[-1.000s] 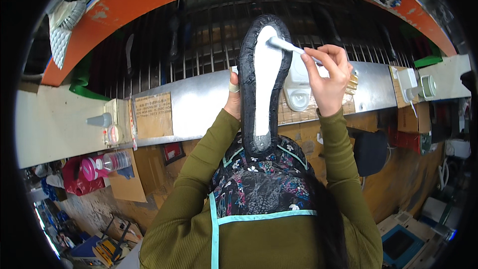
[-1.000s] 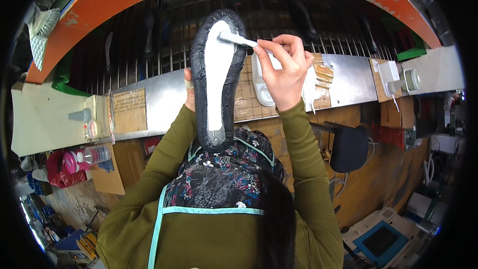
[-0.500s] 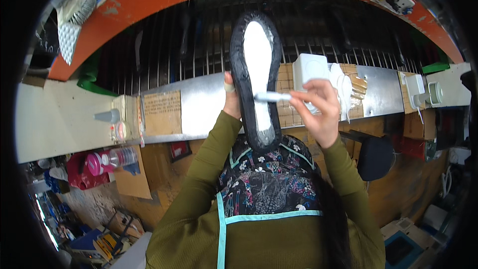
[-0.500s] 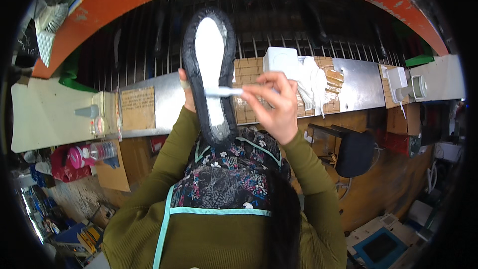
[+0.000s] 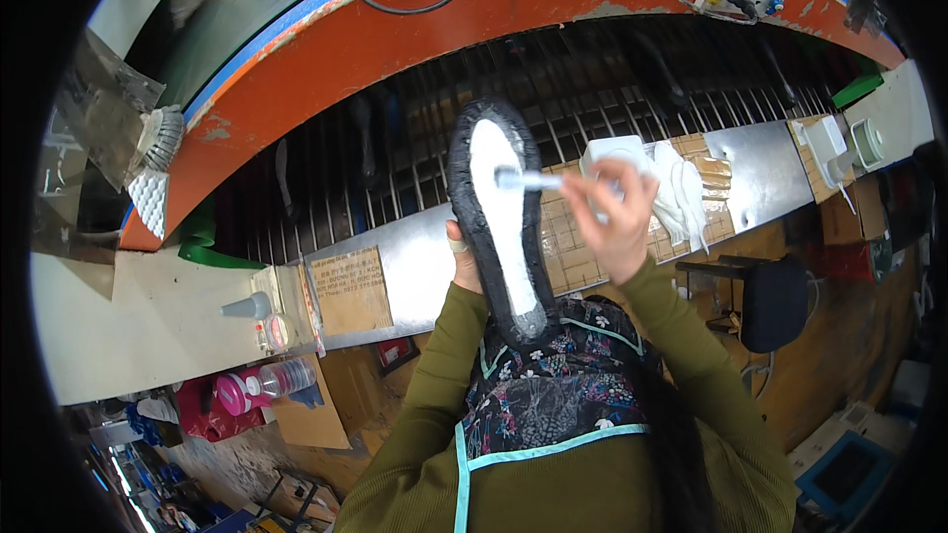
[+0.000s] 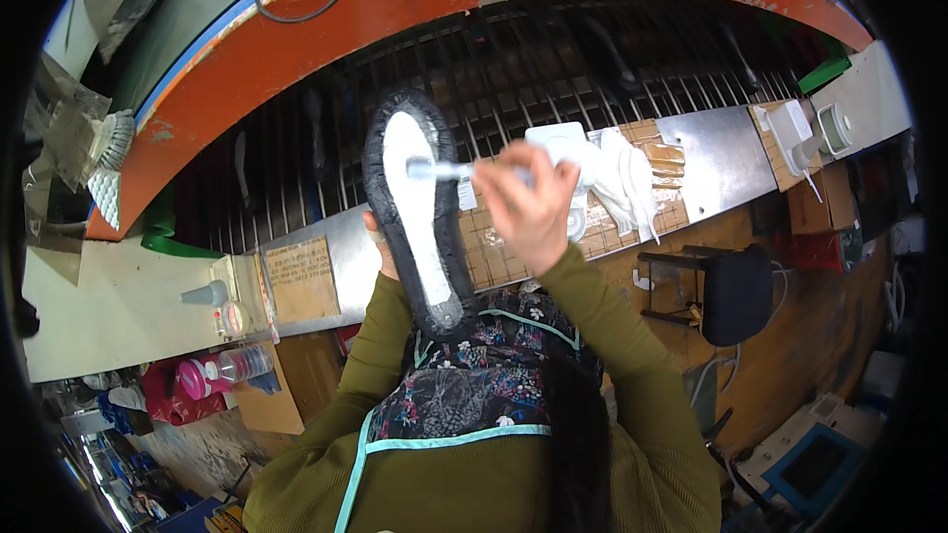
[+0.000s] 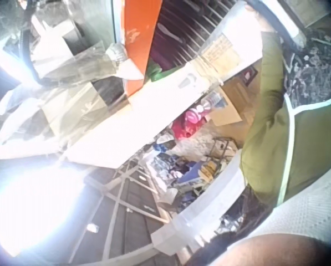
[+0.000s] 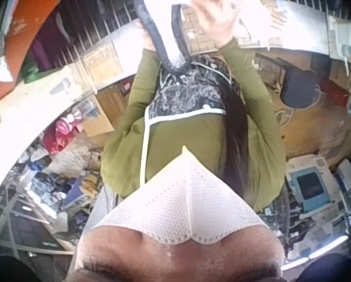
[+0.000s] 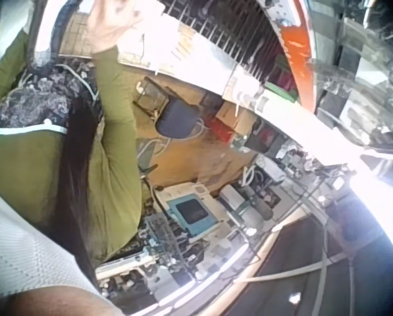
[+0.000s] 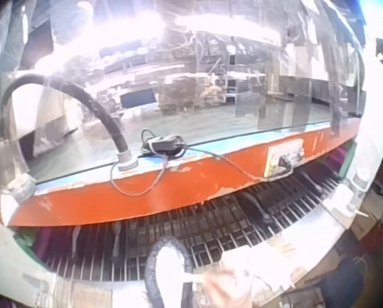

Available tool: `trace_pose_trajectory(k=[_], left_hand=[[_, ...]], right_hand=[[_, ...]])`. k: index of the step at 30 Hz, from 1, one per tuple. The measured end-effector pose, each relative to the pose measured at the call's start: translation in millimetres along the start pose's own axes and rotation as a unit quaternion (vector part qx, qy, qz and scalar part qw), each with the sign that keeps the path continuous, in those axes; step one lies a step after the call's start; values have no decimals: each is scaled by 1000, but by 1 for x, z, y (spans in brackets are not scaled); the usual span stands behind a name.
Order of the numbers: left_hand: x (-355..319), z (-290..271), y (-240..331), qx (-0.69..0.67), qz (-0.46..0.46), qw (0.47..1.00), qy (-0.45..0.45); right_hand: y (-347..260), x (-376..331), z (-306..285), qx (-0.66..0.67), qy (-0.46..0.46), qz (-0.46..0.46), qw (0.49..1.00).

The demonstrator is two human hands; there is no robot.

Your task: The person holds a black shoe and uses a small brush to apply a white substance along the sole and side edges. The person repeatedly rotates the shoe to access different areas and continues brushing the same regions multiple times.

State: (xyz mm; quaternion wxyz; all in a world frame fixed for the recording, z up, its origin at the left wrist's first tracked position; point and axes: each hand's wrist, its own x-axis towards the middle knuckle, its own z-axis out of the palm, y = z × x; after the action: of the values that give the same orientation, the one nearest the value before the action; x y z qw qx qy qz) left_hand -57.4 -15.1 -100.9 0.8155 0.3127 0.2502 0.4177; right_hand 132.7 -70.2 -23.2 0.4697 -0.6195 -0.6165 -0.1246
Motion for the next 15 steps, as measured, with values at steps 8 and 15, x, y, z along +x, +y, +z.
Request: trace_pose_trajectory(k=[8, 15], left_hand=[[45, -30, -27, -211, -109, 970, -46], [178, -104, -72, -311, -210, 927, -12]], right_hand=[[19, -96, -47, 315, -34, 408, 856], [38, -130, -96, 272, 95, 506, 813]])
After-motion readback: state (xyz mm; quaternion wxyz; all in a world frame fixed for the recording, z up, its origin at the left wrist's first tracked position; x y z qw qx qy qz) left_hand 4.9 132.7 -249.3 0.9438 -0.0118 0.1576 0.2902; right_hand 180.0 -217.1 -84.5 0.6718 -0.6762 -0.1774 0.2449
